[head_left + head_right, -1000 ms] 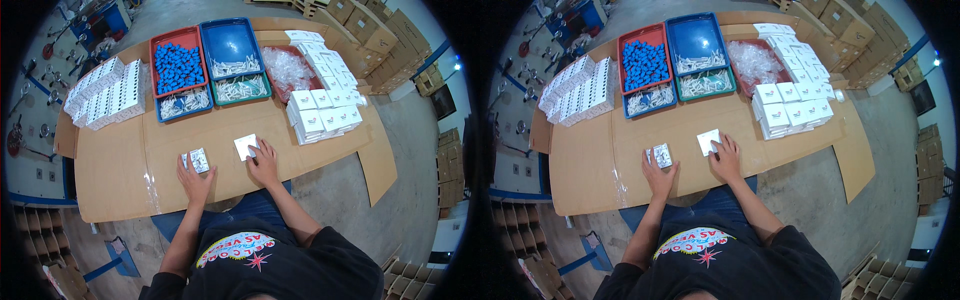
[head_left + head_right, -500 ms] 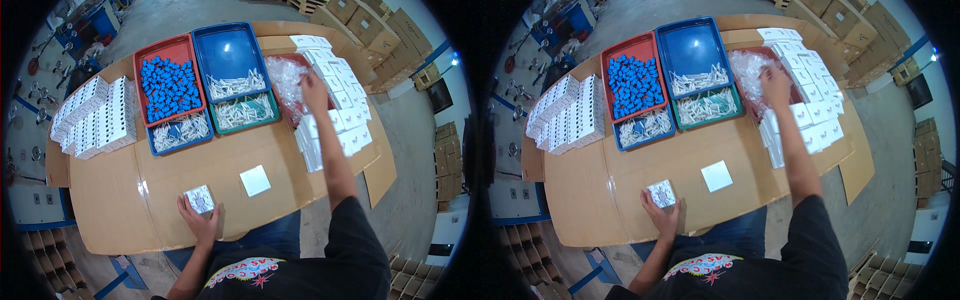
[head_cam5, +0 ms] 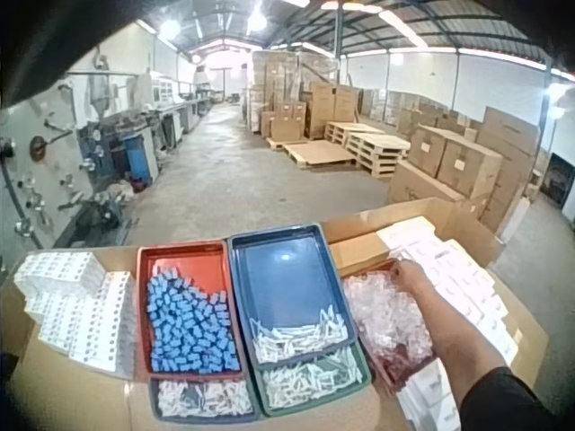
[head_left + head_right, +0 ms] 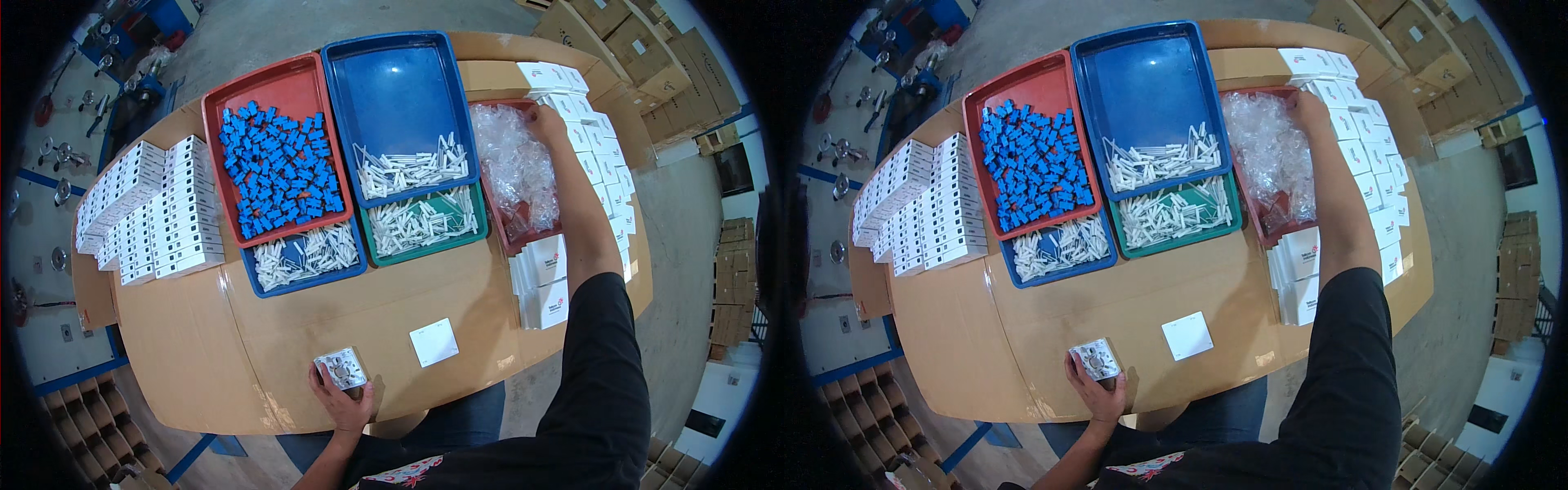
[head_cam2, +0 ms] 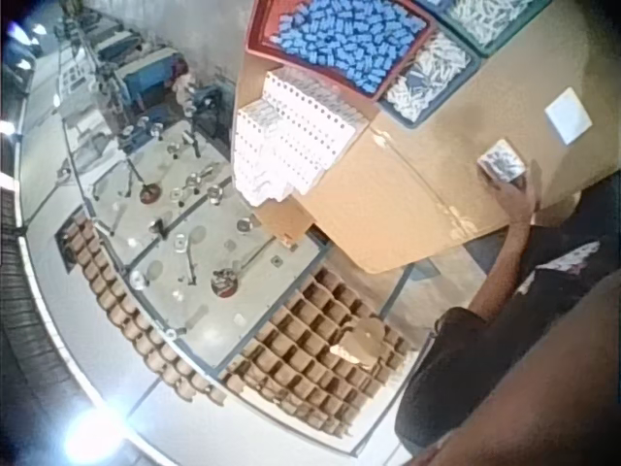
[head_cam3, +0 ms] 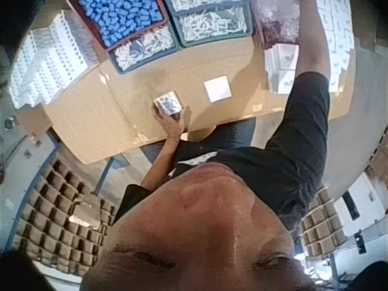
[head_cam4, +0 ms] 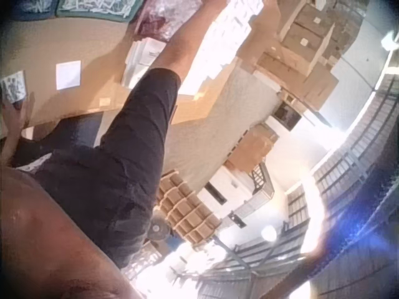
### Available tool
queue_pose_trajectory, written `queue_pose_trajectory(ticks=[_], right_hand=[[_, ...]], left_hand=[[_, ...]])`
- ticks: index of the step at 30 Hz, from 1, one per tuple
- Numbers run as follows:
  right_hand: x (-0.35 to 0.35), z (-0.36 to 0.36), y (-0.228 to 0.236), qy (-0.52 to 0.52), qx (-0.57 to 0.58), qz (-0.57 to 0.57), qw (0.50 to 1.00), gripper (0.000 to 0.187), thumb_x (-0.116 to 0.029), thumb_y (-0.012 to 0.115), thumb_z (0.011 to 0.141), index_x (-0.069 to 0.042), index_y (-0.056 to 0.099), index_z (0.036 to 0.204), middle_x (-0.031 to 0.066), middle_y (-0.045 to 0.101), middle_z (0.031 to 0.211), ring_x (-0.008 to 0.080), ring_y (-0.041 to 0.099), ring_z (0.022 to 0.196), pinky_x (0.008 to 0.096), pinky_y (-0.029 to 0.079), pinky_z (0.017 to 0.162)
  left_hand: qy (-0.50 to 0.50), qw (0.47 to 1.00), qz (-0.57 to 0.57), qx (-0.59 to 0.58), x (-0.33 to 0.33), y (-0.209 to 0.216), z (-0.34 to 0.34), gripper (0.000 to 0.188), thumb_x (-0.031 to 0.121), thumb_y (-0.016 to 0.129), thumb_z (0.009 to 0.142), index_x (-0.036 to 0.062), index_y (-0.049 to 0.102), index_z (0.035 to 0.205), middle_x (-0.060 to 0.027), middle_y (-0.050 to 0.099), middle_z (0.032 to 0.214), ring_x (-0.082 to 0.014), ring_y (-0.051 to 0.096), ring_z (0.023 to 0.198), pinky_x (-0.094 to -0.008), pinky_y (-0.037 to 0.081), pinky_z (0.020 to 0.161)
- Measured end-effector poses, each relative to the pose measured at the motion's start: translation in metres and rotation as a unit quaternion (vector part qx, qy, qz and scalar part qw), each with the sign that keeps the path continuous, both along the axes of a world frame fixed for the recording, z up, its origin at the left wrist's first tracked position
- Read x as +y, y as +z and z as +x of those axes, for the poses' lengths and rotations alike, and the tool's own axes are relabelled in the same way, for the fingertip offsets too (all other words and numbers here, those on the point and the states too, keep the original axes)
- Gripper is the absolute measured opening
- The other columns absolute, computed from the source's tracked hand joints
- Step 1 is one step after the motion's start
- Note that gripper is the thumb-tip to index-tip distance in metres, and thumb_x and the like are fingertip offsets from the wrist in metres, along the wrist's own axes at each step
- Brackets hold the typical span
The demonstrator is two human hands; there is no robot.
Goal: Assembling small electronic component housings by inserting internal parts and snapping them together.
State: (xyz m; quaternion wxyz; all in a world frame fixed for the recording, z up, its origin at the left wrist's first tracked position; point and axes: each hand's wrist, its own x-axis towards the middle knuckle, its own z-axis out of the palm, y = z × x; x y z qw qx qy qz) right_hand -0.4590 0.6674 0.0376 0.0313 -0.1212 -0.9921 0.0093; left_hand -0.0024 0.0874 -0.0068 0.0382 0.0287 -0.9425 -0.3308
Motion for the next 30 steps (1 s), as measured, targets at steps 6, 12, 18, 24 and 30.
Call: queue_pose_trajectory(ticks=[6,12,18,24,30], right_hand=[[-0.002,0.017,0.008,-0.04,0.137,-0.047,0.989,0.027,-0.025,0.065,0.088,-0.013,0.075,0.11,0.0178,0.073,0.104,0.0375,0.069,0.101,0.0459,0.054,0.088],[-0.062,0.087,0.058,0.009,0.164,-0.3,0.94,0.028,-0.023,0.067,0.092,0.0,0.074,0.107,0.0123,0.076,0.094,0.0194,0.071,0.082,0.0335,0.055,0.076],[-0.231,0.283,0.119,0.1,0.094,-0.579,0.803,0.023,-0.017,0.065,0.096,0.0,0.072,0.111,0.0061,0.074,0.097,0.0095,0.06,0.075,0.0245,0.049,0.072],[-0.371,0.461,0.071,0.101,0.052,-0.731,0.673,0.033,-0.008,0.063,0.094,0.001,0.06,0.126,0.0125,0.075,0.1,0.0105,0.063,0.072,0.0245,0.049,0.07],[-0.44,0.537,0.044,0.074,0.003,-0.775,0.628,0.03,-0.005,0.065,0.094,0.001,0.061,0.123,0.0071,0.071,0.09,0.0119,0.065,0.076,0.0234,0.048,0.068]], left_hand=[[-0.003,1.0,0.002,0.015,-0.002,-0.003,0.005,0.104,0.039,0.078,0.079,-0.002,0.02,0.155,-0.0348,0.02,0.153,-0.0513,0.025,0.143,-0.0602,0.026,0.116],[0.019,0.997,0.037,0.06,-0.002,-0.004,0.017,0.098,0.028,0.077,0.079,-0.0024,0.022,0.155,-0.0317,0.017,0.156,-0.0485,0.021,0.146,-0.0569,0.024,0.118],[0.055,0.976,0.136,0.161,-0.006,-0.008,0.025,0.084,0.022,0.078,0.081,-0.0008,0.035,0.149,-0.0287,0.024,0.154,-0.0457,0.028,0.142,-0.0523,0.028,0.116],[-0.016,0.884,0.453,0.112,0.007,0.038,0.051,0.03,0.013,0.064,0.098,0.0011,0.059,0.125,-0.0084,0.067,0.104,-0.0159,0.065,0.095,-0.0305,0.051,0.088],[0.027,0.829,0.558,0.036,-0.002,0.063,0.093,0.024,0.021,0.059,0.104,0.0,0.064,0.114,-0.0027,0.066,0.086,-0.0097,0.062,0.075,-0.025,0.05,0.069]])
